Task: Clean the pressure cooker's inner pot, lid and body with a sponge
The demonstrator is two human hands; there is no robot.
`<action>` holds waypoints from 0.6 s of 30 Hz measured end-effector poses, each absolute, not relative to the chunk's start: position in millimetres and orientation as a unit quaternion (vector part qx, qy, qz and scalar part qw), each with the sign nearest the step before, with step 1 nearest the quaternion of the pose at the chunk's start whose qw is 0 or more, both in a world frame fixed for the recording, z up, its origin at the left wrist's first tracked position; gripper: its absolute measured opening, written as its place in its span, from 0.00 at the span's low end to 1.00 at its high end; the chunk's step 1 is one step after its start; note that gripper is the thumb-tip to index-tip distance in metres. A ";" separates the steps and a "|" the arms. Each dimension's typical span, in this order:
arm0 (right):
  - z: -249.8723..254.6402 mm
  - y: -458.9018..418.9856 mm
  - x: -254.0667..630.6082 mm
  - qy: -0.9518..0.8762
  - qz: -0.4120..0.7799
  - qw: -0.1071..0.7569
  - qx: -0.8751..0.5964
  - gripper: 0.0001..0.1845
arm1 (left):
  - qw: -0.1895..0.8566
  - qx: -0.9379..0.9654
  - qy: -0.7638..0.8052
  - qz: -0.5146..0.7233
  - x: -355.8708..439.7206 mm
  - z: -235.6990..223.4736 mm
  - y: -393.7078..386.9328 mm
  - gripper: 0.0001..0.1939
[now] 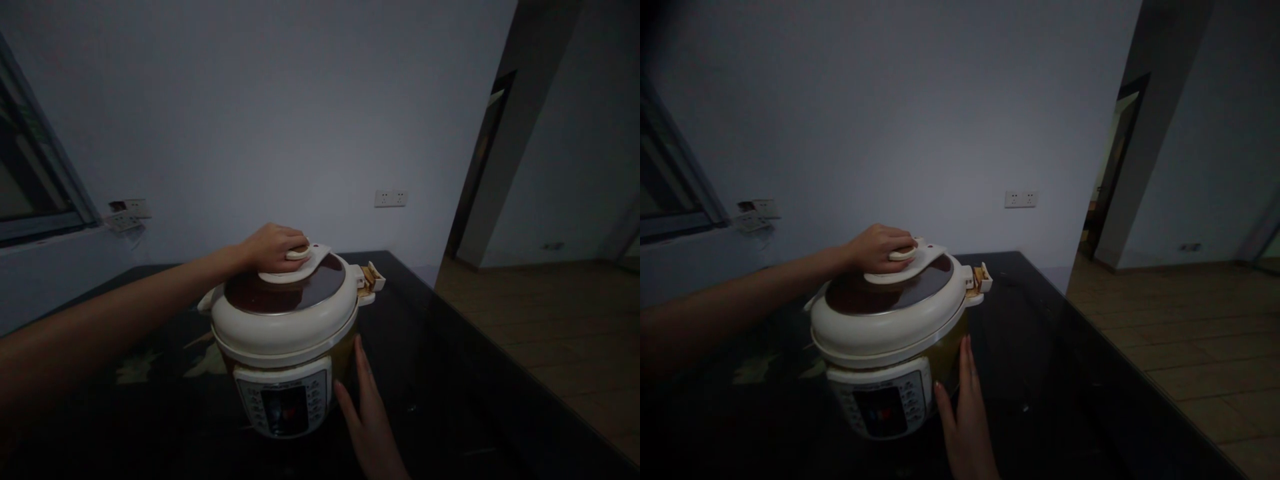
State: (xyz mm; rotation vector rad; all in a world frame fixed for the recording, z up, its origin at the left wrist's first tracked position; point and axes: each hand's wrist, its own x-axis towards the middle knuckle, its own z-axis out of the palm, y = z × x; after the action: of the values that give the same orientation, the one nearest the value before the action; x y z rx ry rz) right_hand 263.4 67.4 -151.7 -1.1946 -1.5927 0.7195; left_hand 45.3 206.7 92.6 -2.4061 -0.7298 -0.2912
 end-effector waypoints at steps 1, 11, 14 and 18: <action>-151.8 67.4 263.4 -0.657 0.295 0.489 -0.492 0.35 | 0.301 -0.908 -0.270 -0.112 44.6 92.4 207.4 0.17; -148.5 66.0 263.2 -0.654 0.300 0.487 -0.496 0.35 | 0.294 -0.920 -0.234 -0.115 42.1 93.7 208.8 0.18; -148.6 64.3 259.3 -0.647 0.299 0.494 -0.498 0.35 | 0.291 -0.920 -0.238 -0.111 43.1 94.1 208.1 0.18; -149.5 61.9 252.4 -0.634 0.308 0.502 -0.500 0.35 | 0.295 -0.914 -0.257 -0.102 43.1 93.9 207.7 0.17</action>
State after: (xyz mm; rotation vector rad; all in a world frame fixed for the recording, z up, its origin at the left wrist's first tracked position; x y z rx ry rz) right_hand 252.4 61.9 -149.5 -1.2094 -1.5331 0.7452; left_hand 43.1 207.7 93.9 -2.4327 -0.6851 -0.2724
